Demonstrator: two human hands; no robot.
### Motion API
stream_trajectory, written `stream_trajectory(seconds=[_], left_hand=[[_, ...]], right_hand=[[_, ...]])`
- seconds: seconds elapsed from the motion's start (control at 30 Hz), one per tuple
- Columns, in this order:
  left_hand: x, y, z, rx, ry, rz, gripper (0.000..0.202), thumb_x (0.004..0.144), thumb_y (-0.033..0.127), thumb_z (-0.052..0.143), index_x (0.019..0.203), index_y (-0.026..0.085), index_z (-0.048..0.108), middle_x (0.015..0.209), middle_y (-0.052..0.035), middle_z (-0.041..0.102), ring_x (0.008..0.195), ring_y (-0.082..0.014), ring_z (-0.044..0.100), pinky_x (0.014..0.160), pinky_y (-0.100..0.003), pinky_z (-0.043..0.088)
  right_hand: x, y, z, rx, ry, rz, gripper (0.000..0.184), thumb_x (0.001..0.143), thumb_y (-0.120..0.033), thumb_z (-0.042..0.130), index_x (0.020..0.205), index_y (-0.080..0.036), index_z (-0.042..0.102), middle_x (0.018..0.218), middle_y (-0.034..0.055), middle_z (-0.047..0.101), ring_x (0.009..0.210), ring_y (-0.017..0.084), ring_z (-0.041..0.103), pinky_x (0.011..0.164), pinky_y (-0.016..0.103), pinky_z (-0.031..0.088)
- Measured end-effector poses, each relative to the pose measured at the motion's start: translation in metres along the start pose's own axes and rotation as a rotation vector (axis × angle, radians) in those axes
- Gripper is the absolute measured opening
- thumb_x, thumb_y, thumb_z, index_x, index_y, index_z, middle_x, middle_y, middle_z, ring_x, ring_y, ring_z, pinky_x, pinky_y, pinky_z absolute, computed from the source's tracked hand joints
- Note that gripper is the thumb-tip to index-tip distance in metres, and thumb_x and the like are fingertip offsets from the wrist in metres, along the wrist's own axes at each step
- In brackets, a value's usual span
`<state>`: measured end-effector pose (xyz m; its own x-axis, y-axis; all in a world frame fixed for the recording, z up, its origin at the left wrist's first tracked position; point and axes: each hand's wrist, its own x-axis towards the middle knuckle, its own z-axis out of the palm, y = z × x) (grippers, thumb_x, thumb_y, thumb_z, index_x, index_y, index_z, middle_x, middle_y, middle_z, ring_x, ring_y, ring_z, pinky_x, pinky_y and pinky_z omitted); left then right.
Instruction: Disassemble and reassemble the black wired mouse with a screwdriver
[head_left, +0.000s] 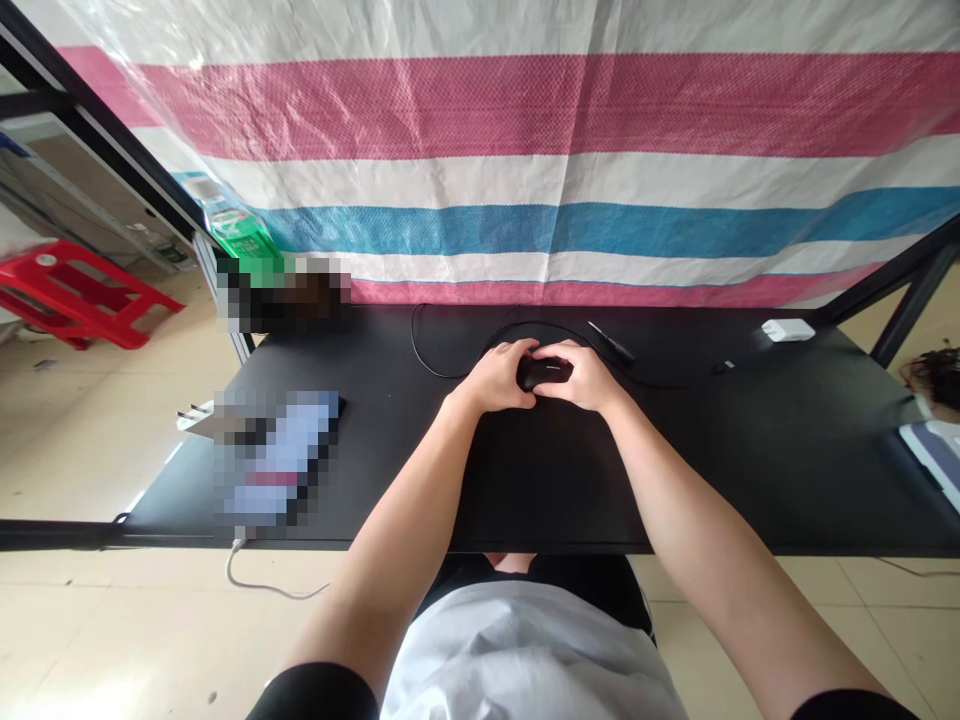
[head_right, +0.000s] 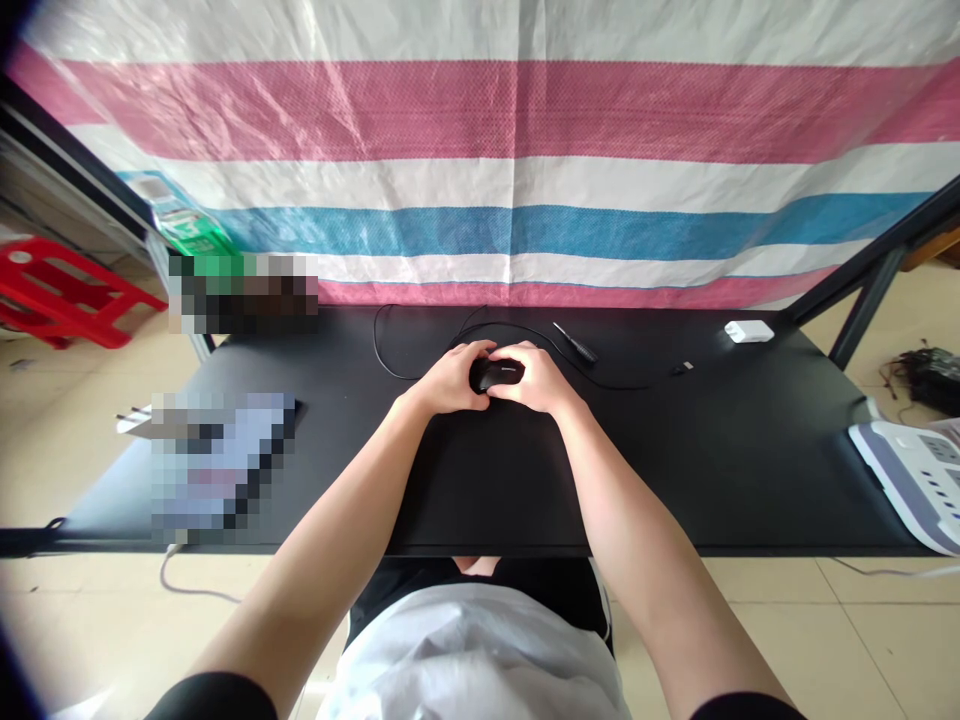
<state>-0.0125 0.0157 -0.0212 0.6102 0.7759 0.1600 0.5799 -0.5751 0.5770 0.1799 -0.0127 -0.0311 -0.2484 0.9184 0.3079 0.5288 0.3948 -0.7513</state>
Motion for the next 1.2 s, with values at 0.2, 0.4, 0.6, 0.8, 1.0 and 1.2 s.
stream_trajectory(seconds=[0.2, 0.4, 0.6, 0.8, 1.0, 1.2], left_hand=[[-0.0001, 0.0004, -0.0004, -0.016, 0.001, -0.009, 0.083, 0.055, 0.024, 0.073, 0.134, 0.018, 0.049, 0.123, -0.0113, 0.063, 0.116, -0.0311, 0.058, 0.101, -0.044, 0.048], [0.0009, 0.0008, -0.0011, -0.02, -0.011, -0.037, 0.083, 0.055, 0.024, 0.074, 0.134, 0.017, 0.05, 0.124, -0.0113, 0.063, 0.116, -0.0306, 0.059, 0.102, -0.042, 0.047], [0.0018, 0.0027, -0.0029, -0.01, -0.029, -0.022, 0.083, 0.056, 0.023, 0.073, 0.135, 0.013, 0.051, 0.127, -0.0138, 0.063, 0.119, -0.0316, 0.058, 0.104, -0.042, 0.046], [0.0013, 0.0032, -0.0046, 0.006, -0.042, -0.042, 0.086, 0.057, 0.023, 0.073, 0.139, 0.014, 0.048, 0.132, -0.0127, 0.061, 0.123, -0.0318, 0.056, 0.107, -0.042, 0.044], [0.0003, 0.0042, -0.0067, 0.001, -0.059, -0.071, 0.087, 0.058, 0.024, 0.073, 0.14, 0.015, 0.047, 0.132, -0.0116, 0.061, 0.122, -0.0311, 0.056, 0.106, -0.042, 0.045], [0.0014, 0.0026, -0.0054, -0.015, -0.057, -0.056, 0.086, 0.058, 0.025, 0.073, 0.139, 0.015, 0.048, 0.132, -0.0124, 0.061, 0.122, -0.0315, 0.056, 0.107, -0.043, 0.044]], right_hand=[[-0.0001, 0.0004, 0.0002, -0.008, 0.018, -0.002, 0.044, 0.061, -0.026, 0.081, 0.104, -0.023, 0.073, 0.103, 0.0062, 0.072, 0.097, 0.025, 0.066, 0.089, 0.042, 0.054], [0.0005, -0.002, 0.0003, -0.002, 0.018, -0.009, 0.042, 0.06, -0.025, 0.081, 0.101, -0.023, 0.073, 0.103, 0.0062, 0.073, 0.098, 0.026, 0.066, 0.089, 0.042, 0.054], [0.0, -0.0013, 0.0004, -0.033, 0.037, -0.013, 0.042, 0.06, -0.026, 0.081, 0.101, -0.022, 0.073, 0.101, 0.0067, 0.073, 0.093, 0.025, 0.067, 0.086, 0.041, 0.054], [-0.0005, 0.0002, 0.0005, -0.047, 0.065, -0.014, 0.04, 0.059, -0.029, 0.082, 0.097, -0.021, 0.074, 0.097, 0.007, 0.071, 0.088, 0.024, 0.067, 0.083, 0.04, 0.054], [0.0003, 0.0012, 0.0004, -0.024, 0.055, 0.0, 0.041, 0.057, -0.028, 0.083, 0.097, -0.021, 0.075, 0.097, 0.0069, 0.071, 0.087, 0.024, 0.067, 0.083, 0.04, 0.054], [0.0003, 0.0024, -0.001, 0.003, 0.044, 0.02, 0.043, 0.057, -0.028, 0.083, 0.099, -0.021, 0.075, 0.1, 0.0075, 0.071, 0.088, 0.025, 0.067, 0.082, 0.04, 0.054]])
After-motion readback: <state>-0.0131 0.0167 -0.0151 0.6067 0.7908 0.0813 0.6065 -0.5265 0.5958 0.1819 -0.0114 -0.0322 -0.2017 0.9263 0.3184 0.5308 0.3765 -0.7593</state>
